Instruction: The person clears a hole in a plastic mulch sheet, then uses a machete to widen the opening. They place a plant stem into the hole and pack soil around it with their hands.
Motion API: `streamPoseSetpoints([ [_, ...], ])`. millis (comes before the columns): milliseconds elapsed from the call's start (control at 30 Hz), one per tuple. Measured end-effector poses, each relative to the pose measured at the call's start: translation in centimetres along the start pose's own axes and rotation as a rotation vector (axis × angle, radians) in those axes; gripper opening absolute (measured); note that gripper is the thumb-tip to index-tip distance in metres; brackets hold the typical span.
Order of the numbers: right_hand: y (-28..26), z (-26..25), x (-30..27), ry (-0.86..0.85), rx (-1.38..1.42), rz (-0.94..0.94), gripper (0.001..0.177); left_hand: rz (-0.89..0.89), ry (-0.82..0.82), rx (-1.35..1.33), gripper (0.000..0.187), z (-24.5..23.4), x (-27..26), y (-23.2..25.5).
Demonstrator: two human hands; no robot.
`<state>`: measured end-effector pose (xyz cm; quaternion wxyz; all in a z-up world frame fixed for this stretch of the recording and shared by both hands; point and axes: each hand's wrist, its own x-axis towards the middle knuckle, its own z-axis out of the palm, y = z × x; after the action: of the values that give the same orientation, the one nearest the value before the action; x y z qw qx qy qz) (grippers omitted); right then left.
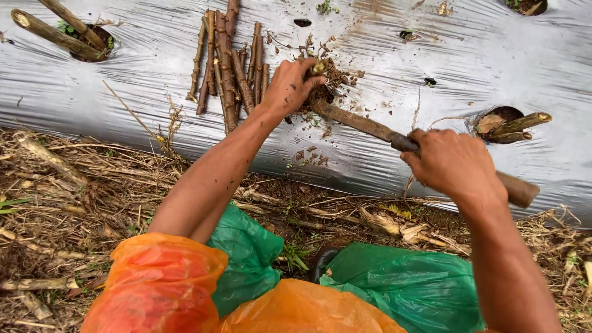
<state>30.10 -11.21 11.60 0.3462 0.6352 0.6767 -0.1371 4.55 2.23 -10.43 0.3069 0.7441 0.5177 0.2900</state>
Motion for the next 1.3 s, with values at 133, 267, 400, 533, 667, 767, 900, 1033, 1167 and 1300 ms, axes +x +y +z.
streamPoseSetpoints([
  [133, -1.4, -6.1, 0.9, -0.023, -0.183, -0.043, 0.039, -0.371, 0.136, -0.129, 0.05, -0.2, 2.2, -2.9],
  [267, -4.4, -12.5, 1.3, -0.129, -0.304, -0.068, 0.039, -0.452, 0.234, -0.086, 0.061, 0.9, 3.1, -5.5],
  [400, -6.7, -15.3, 2.8, -0.189, -0.382, -0.044, 0.038, -0.512, 0.215, -0.096, 0.064, 1.4, 3.5, -6.4],
  [533, -7.7, -13.9, 4.8, -0.211, -0.316, -0.062, 0.035, -0.39, 0.208, -0.16, 0.078, 1.7, 3.4, -5.8],
  [667, -5.8, -10.1, 5.3, -0.23, -0.188, -0.091, 0.039, -0.287, 0.047, -0.239, 0.044, 0.4, 1.6, -1.0],
  [767, -5.3, -6.4, 3.4, -0.212, -0.095, -0.049, 0.045, -0.152, -0.03, -0.145, 0.05, 0.9, 0.1, -0.2],
  [900, -3.7, -1.4, 1.1, -0.031, -0.074, -0.187, 0.048, -0.09, -0.047, -0.073, 0.034, -2.4, -2.2, 2.8],
  [1033, -2.7, 3.5, 1.2, 0.06, -0.08, -0.204, 0.05, -0.004, 0.032, -0.081, 0.034, -2.8, -3.0, 2.5],
  [1167, -2.7, 6.0, 0.5, 0.153, -0.065, -0.177, 0.051, -0.128, 0.049, -0.073, 0.029, -3.3, -3.5, 2.1],
  [1300, -2.0, 9.0, 1.9, 0.208, -0.062, -0.154, 0.057, -0.187, 0.154, -0.066, 0.052, -1.5, -3.6, -0.7],
])
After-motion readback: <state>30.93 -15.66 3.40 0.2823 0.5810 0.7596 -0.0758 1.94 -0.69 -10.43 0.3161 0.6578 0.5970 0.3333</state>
